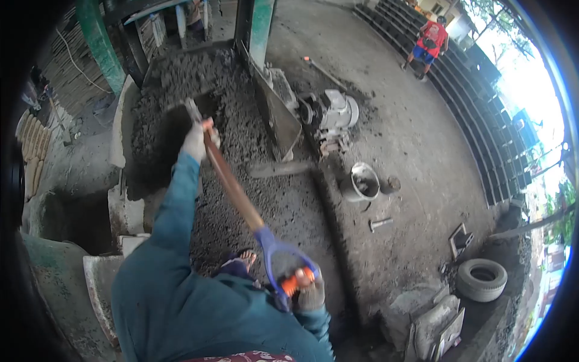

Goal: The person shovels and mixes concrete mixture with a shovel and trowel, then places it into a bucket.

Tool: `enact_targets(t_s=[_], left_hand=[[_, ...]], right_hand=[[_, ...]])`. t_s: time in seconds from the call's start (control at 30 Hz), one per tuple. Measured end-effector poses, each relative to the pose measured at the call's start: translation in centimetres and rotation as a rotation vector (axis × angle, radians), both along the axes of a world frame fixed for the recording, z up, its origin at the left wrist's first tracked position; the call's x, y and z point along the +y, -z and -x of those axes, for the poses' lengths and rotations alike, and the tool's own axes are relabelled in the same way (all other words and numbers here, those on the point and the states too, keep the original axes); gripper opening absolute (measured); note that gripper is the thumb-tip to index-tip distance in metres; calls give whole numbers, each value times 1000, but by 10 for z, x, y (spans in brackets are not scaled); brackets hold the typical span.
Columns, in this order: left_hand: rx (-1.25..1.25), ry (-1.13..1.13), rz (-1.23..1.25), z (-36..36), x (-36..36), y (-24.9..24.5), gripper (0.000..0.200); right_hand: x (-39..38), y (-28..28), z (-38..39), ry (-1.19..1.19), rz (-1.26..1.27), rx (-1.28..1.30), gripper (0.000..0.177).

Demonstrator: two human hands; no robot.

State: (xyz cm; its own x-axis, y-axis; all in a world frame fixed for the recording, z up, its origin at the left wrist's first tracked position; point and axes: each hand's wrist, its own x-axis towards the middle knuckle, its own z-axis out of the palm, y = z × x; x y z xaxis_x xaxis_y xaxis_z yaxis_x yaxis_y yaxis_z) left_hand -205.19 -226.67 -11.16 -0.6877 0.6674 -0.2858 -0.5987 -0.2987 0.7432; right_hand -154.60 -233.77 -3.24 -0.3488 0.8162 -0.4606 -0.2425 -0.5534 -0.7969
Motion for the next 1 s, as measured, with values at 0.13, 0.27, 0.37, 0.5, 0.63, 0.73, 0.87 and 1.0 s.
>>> enact_targets(t_s=[0.13, 0.27, 0.37, 0.5, 0.63, 0.73, 0.87, 1.0], left_hand=[[-405, -19, -100, -82, 10, -57, 20], [-450, 248, -79, -229, 2, -70, 19], [-538, 476, -102, -325, -9, -59, 15], [-782, 626, -81, -399, -22, -14, 13], [-797, 533, 16, -329, -5, -11, 10], [-585, 383, 79, -225, 26, 2, 9], [-349, 237, -38, -60, 62, 15, 13], [-128, 65, -9, 6, 77, -18, 21]], right_hand=[[54, 30, -95, 16, -135, -124, 23], [61, 90, -265, 248, -105, -230, 24], [27, 110, -375, 374, -38, -307, 31], [-8, 45, -367, 445, -14, -448, 31], [-6, 23, -288, 402, -29, -492, 28], [1, 36, -213, 323, -37, -462, 26], [20, 46, -56, 196, -74, -282, 19], [18, -27, 11, -8, -417, -79, 25]])
